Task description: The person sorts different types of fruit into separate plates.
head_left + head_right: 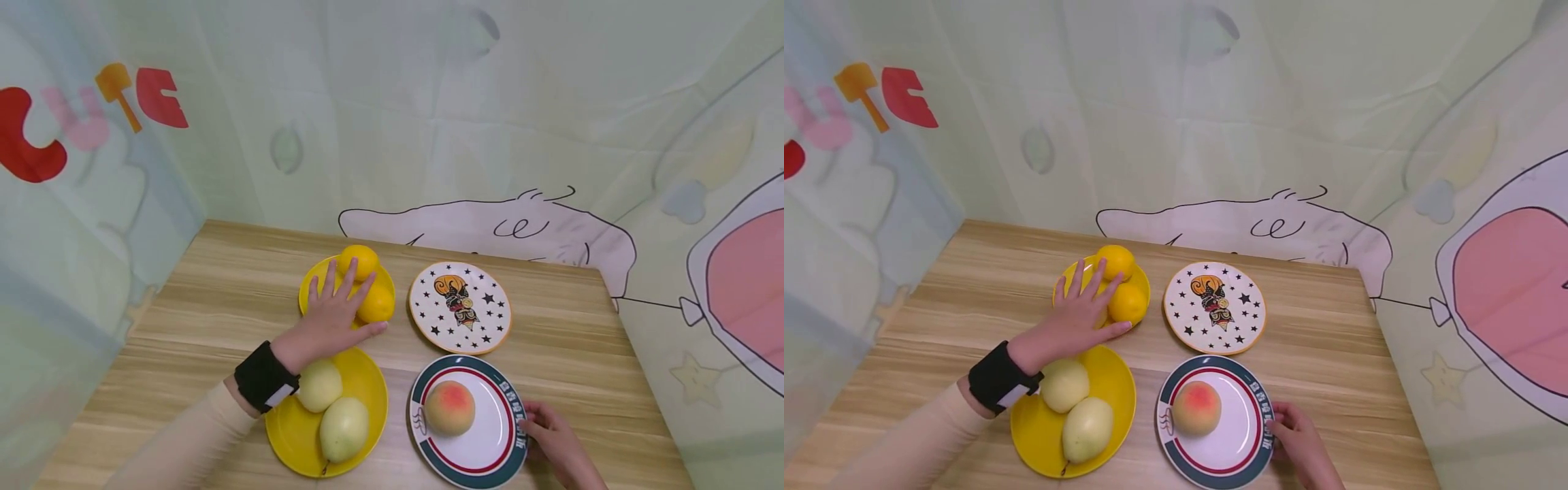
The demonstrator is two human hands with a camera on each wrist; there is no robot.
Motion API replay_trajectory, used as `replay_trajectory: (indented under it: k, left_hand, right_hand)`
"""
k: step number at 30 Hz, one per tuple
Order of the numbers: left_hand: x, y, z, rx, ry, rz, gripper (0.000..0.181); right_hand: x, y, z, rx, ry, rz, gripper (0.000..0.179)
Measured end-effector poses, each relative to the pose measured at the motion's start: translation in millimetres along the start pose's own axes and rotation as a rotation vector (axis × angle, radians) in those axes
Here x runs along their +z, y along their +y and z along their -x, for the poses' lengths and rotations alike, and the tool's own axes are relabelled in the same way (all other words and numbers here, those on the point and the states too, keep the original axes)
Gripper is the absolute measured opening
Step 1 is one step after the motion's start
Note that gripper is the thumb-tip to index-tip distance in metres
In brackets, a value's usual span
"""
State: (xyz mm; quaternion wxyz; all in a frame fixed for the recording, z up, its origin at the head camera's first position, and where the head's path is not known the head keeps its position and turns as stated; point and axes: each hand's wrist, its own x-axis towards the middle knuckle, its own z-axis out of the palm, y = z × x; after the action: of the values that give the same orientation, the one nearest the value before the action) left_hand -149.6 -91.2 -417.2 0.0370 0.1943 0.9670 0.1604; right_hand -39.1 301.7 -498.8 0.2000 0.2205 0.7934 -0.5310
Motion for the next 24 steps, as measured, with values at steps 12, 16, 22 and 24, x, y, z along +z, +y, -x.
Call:
replay_trajectory:
  k: [12, 16, 22, 24]
  left_hand:
    - [4.4, -19.1, -6.0, -0.115, 0.008, 0.026, 0.101]
    - [7.7, -24.6, -9.6, -0.155, -0.001, 0.073, 0.109]
    - [16.5, -31.3, -15.1, -0.167, 0.017, 0.132, 0.108]
    - [20.1, -32.3, -16.7, -0.181, 0.019, 0.133, 0.106]
  right_hand:
    - [2, -2, 4.3, -0.014, 0.015, -0.005, 0.040]
    - [2, -1, 5.1, -0.022, 0.015, -0.009, 0.040]
    - [1, -1, 3.8, -0.013, 0.009, -0.010, 0.041]
    - [1, -2, 2.5, -0.004, 0.006, -0.005, 0.041]
